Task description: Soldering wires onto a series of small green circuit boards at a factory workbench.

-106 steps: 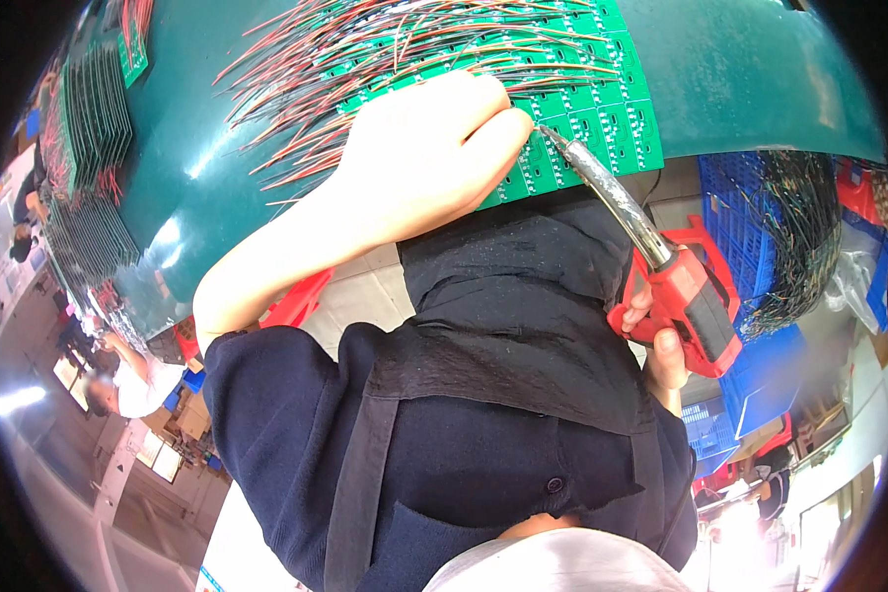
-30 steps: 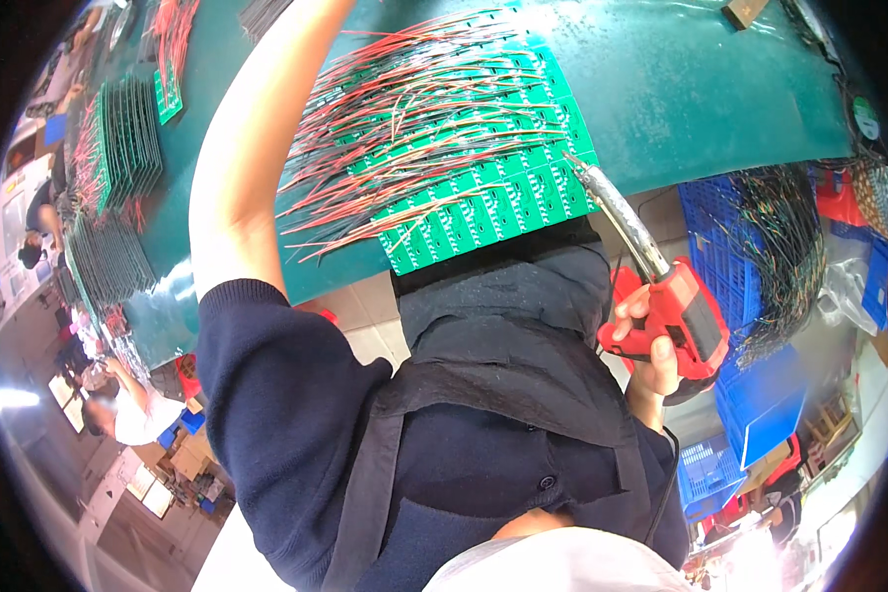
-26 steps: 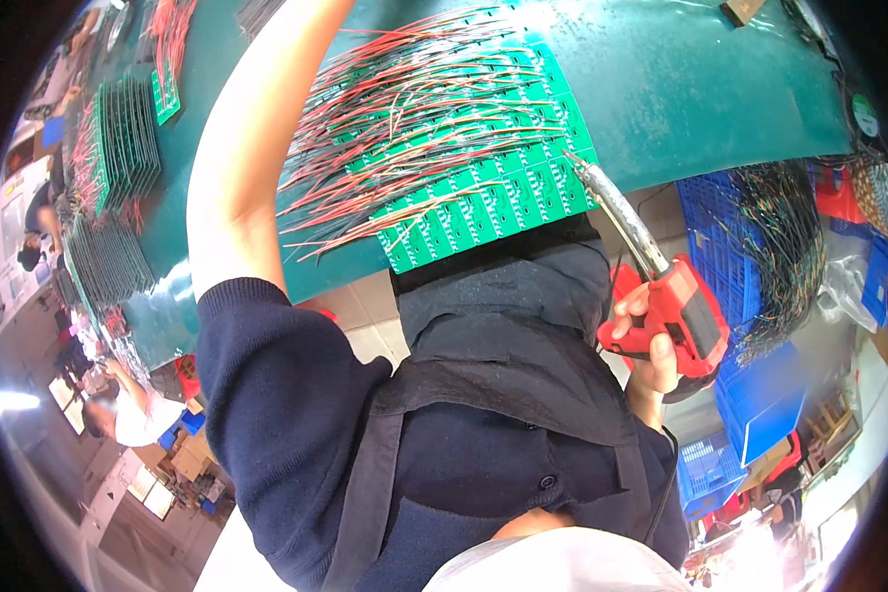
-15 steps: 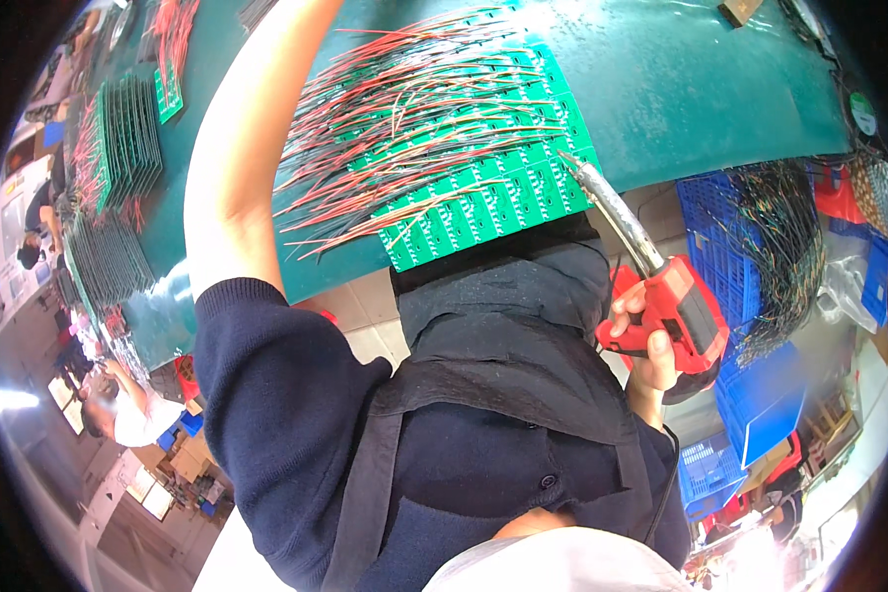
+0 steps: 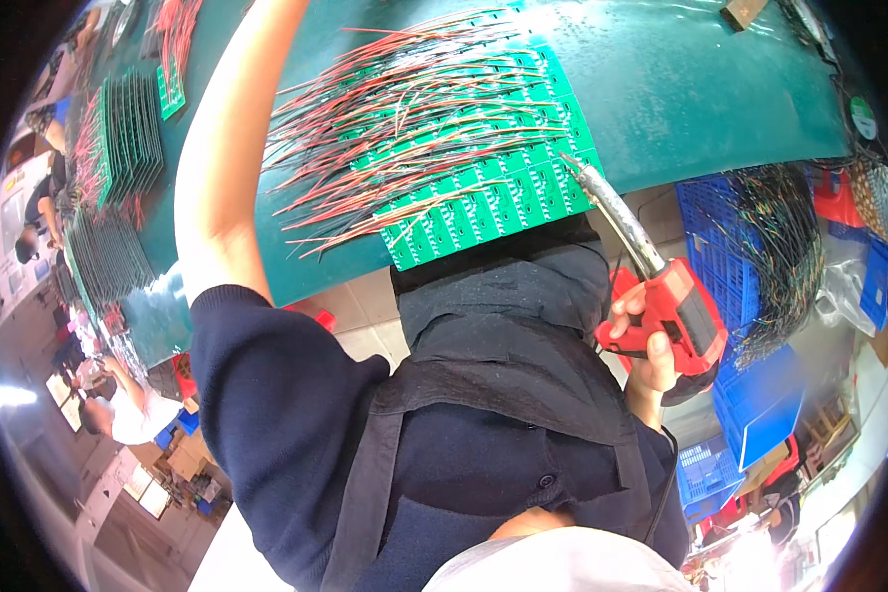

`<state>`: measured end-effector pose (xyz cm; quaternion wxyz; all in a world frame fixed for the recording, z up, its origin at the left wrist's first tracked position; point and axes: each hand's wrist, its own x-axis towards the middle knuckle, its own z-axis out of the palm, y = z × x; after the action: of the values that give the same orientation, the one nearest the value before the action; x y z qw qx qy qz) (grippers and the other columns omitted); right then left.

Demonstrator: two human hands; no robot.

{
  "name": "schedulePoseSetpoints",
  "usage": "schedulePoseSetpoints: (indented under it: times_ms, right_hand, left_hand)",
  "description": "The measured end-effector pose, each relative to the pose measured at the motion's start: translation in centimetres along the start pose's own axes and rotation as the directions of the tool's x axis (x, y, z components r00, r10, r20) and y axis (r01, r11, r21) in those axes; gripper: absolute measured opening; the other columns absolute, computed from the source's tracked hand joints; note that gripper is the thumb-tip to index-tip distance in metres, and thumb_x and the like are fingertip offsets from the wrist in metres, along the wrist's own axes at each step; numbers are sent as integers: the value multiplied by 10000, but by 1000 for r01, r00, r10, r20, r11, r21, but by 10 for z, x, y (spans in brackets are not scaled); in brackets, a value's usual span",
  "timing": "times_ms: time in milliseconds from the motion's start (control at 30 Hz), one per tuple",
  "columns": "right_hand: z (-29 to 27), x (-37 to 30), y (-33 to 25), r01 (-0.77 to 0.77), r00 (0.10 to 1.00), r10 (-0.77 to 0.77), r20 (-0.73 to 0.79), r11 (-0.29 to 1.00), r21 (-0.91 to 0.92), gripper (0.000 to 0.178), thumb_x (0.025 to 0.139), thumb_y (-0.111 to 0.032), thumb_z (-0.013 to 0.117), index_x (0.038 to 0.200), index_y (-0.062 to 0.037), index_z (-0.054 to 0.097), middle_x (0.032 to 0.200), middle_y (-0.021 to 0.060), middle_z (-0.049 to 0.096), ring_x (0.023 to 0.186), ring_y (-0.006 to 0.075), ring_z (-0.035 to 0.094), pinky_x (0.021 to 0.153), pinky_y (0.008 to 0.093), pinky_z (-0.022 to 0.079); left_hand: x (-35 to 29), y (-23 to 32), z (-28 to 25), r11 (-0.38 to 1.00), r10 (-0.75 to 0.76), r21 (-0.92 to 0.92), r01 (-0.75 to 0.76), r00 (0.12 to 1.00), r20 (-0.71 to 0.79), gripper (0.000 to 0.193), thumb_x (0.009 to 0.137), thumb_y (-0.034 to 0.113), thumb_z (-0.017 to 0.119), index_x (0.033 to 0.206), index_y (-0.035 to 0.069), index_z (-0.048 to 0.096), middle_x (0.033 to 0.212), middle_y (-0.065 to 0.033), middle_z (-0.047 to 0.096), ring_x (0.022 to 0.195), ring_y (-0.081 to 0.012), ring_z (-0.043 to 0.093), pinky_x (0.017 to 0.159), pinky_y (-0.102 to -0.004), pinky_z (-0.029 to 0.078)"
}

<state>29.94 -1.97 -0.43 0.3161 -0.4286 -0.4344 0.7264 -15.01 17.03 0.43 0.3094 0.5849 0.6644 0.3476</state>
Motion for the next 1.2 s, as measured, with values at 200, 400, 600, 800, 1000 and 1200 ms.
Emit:
schedulePoseSetpoints:
  times_ms: [200,400,600,800,1000,1200]
  right_hand:
    - [-5,5,1,42,999,-42,1,999,-22,542,806,-453,658,1026,38,586,972,164,596,732,166,598,652,298,497]
    - [-4,7,2,57,998,-56,20,997,-52,537,806,-451,655,1018,37,586,954,164,599,721,168,600,638,291,500]
    - [6,6,-4,13,1000,-12,8,999,-44,563,794,-463,676,1017,46,586,947,173,603,715,180,615,644,298,520]
    - [-11,4,2,58,998,-58,0,998,28,575,790,-474,678,1011,49,589,933,176,611,679,183,620,598,282,522]
    - [-1,-6,-1,-20,1000,21,3,997,-71,543,800,-464,598,978,45,528,887,186,568,652,202,592,626,321,485]
    - [-2,-13,1,-138,990,139,14,990,-7,537,806,-435,689,1064,23,585,950,135,617,803,192,616,720,320,512]
  left_hand:
    - [-62,50,-9,975,54,210,-71,995,88,125,793,46,648,890,-34,644,731,-124,677,691,-185,664,629,-302,524]
    - [-78,41,5,180,-176,935,-306,925,336,109,729,75,606,720,29,705,718,-185,665,728,-312,682,595,-393,540]
    - [-97,57,7,176,103,892,-416,909,403,94,721,91,616,702,71,705,723,-132,674,688,-308,681,579,-403,539]
    - [-168,77,58,658,390,549,-515,857,337,203,779,77,648,978,106,676,782,-66,566,750,-251,590,639,-361,489]
    - [-218,68,88,744,392,456,-488,872,294,257,776,100,657,1033,109,656,789,-55,557,707,-216,579,568,-330,489]
    - [-216,59,98,723,451,475,-502,863,227,376,693,23,713,1061,81,661,831,-63,599,704,-211,605,556,-309,509]
